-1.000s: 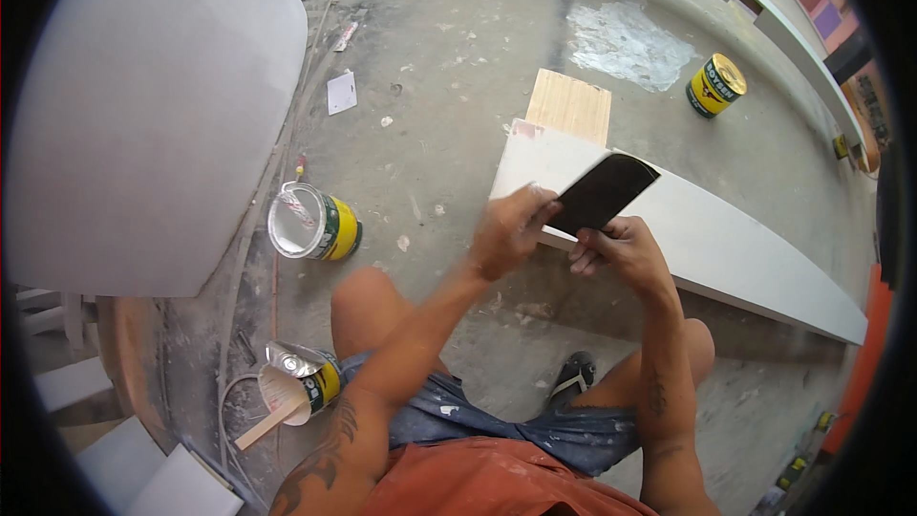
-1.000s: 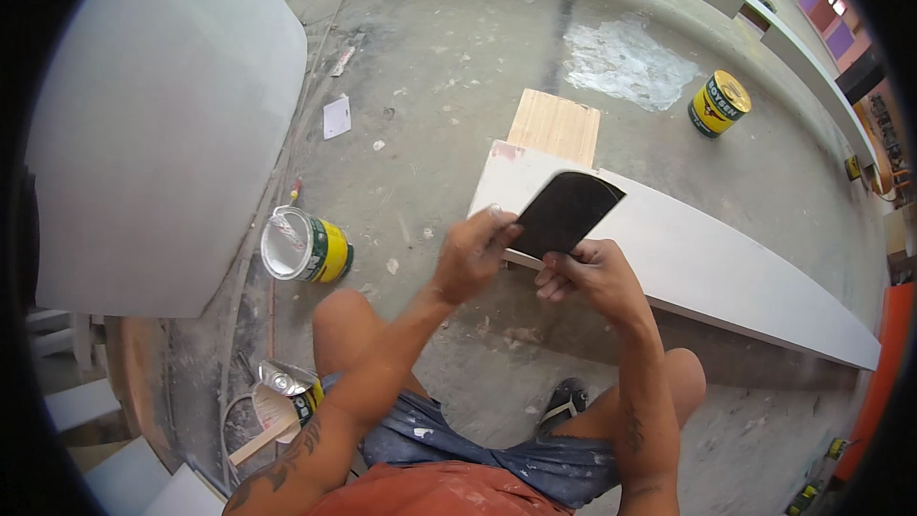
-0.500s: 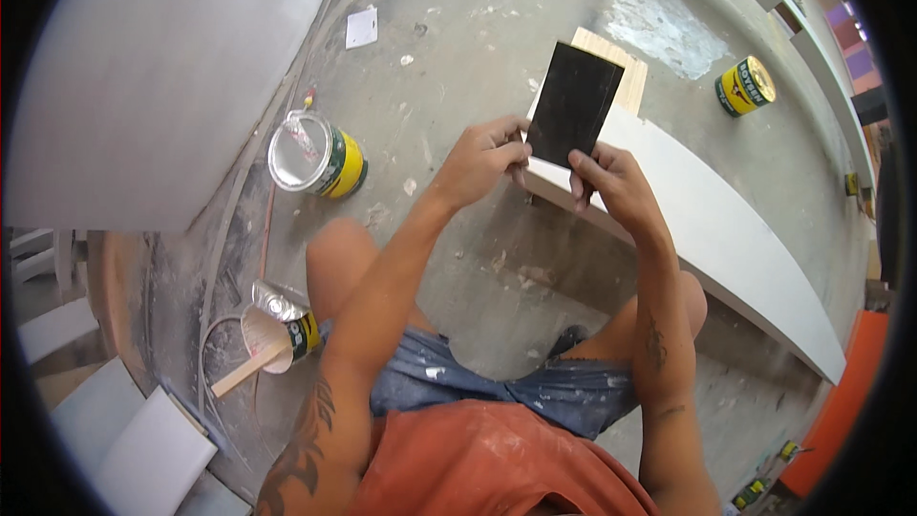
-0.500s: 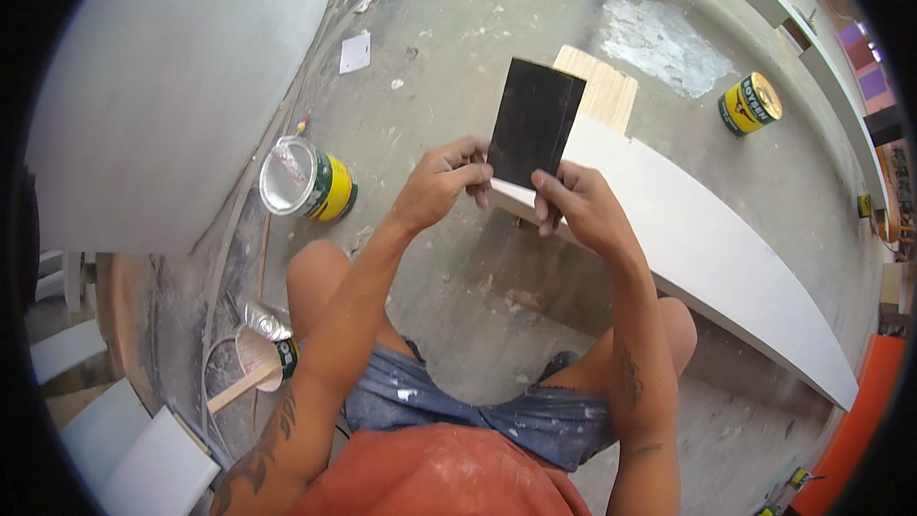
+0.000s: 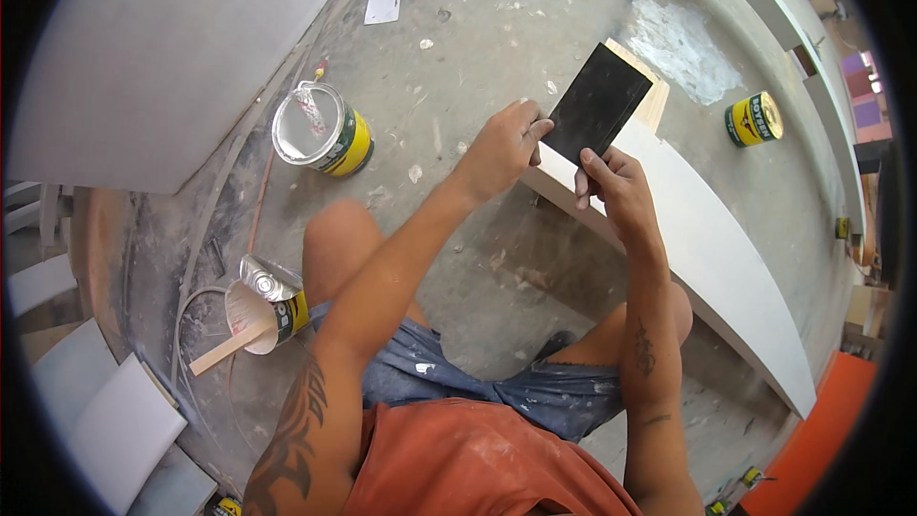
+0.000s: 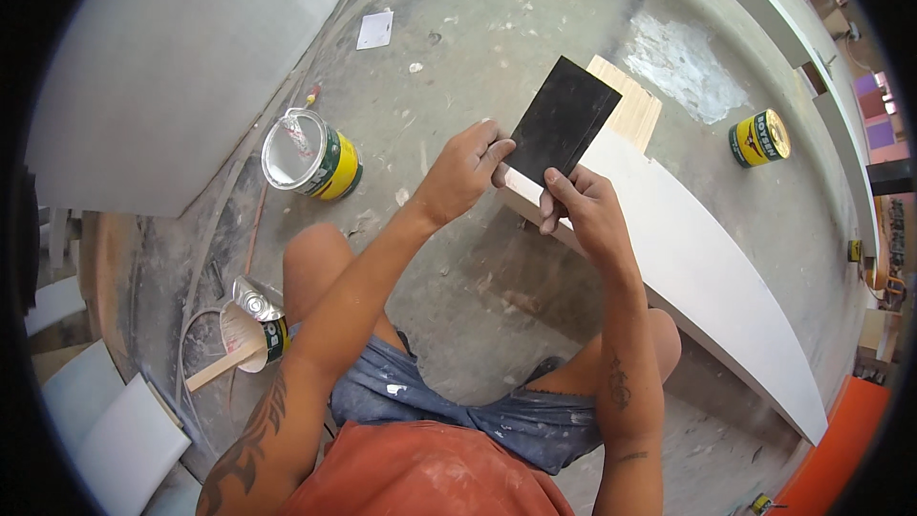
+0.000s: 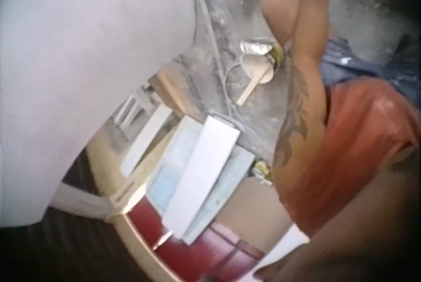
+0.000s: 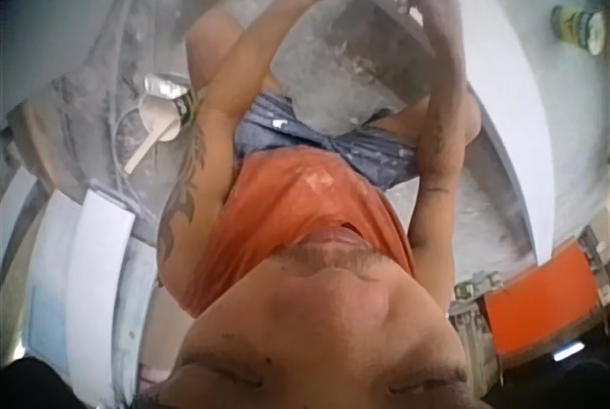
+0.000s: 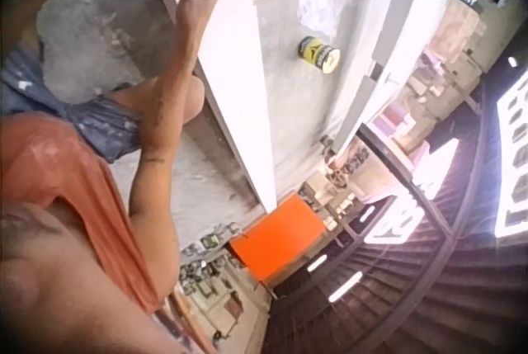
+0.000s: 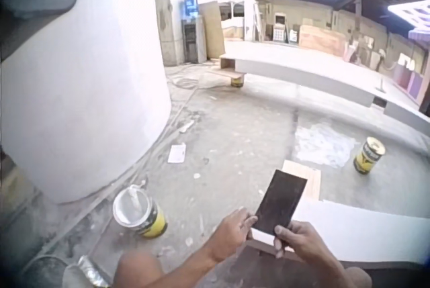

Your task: The recorder uses a piece of sandpaper to sand the edges and surface of a long white-painted wooden board in a workshop.

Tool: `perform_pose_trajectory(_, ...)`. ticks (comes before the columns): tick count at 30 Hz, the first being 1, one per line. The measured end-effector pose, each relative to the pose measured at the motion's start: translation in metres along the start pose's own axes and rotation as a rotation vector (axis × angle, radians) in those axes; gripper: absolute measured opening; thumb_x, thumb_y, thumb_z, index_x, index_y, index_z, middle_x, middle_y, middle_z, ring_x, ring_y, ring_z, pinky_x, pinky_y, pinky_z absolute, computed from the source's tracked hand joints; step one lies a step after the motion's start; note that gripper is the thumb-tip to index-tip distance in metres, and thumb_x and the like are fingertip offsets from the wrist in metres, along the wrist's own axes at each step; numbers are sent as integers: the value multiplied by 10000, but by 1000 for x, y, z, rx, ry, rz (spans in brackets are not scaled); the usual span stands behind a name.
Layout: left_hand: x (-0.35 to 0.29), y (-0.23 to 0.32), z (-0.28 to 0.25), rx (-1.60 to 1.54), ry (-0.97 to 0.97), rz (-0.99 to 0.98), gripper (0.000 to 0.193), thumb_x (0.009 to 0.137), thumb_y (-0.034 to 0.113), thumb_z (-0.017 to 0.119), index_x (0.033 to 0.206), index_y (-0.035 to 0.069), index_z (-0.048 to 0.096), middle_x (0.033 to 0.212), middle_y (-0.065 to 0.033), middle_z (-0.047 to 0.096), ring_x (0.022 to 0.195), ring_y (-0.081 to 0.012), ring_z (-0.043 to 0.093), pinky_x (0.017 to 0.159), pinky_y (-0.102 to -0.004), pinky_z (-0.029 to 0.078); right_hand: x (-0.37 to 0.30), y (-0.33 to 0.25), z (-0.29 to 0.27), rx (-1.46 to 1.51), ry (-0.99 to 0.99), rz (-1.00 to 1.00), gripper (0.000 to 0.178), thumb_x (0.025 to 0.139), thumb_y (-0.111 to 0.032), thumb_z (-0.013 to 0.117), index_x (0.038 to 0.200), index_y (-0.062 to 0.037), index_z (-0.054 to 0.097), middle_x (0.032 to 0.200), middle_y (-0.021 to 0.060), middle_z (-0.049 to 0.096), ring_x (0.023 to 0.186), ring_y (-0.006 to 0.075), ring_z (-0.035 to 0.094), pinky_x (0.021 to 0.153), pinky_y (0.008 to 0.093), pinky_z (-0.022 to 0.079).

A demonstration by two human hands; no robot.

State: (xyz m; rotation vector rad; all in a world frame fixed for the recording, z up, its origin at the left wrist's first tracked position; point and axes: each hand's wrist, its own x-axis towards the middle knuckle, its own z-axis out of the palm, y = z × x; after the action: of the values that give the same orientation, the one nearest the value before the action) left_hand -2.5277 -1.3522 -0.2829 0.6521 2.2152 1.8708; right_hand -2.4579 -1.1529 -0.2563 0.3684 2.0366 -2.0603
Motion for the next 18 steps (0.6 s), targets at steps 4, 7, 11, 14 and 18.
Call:
perform_pose_trajectory(4, -2, 2, -6, -45, 29, 51, 210, 990, 170, 629, 890, -12, 594, 757, -121, 617, 629, -194, 609, 623, -351, 466, 2, -4, -3, 49, -15, 31, 290, 1022, -245, 610, 874, 4, 626, 670, 56, 647, 533, 132, 602, 551, 255, 486)
perform_pose_trajectory(7, -4, 0, -11, 419, -67, 27, 322, 932, 250, 710, 1116, 4, 615, 1030, -181, 664, 906, -280, 674, 804, -397, 516, 2, -6, 0, -50, -16, 59, 306, 1027, -249, 595, 864, 7, 638, 673, 61, 651, 541, 136, 617, 548, 256, 489)
perform_pose_trajectory(11, -12, -9, -2, 608, -230, 492, 1140, 768, 401, 837, 1605, 58, 144, 1635, -222, 223, 1496, -406, 252, 1229, -456, 247, -3, -2, 12, -226, -136, 158, 328, 1033, -274, 574, 896, 13, 651, 678, 74, 646, 547, 164, 618, 549, 282, 501)
perform_pose_trajectory(14, -22, -16, 14, 325, -369, 251, 1181, 767, 411, 827, 1609, 31, 91, 1642, -240, 197, 1508, -420, 220, 1232, -466, 237, -11, 0, 21, -601, -266, 166, 492, 1062, -413, 475, 1012, 37, 669, 696, 88, 634, 604, 181, 601, 600, 313, 505)
perform_pose_trajectory(18, -31, -18, 26, 113, -414, 138, 915, 909, 211, 645, 1618, 51, 89, 1650, -233, 194, 1516, -386, 230, 1239, -435, 220, -21, -5, 25, -706, -231, -71, 537, 1069, -419, 430, 1058, 58, 677, 743, 133, 678, 685, 229, 659, 690, 367, 510)
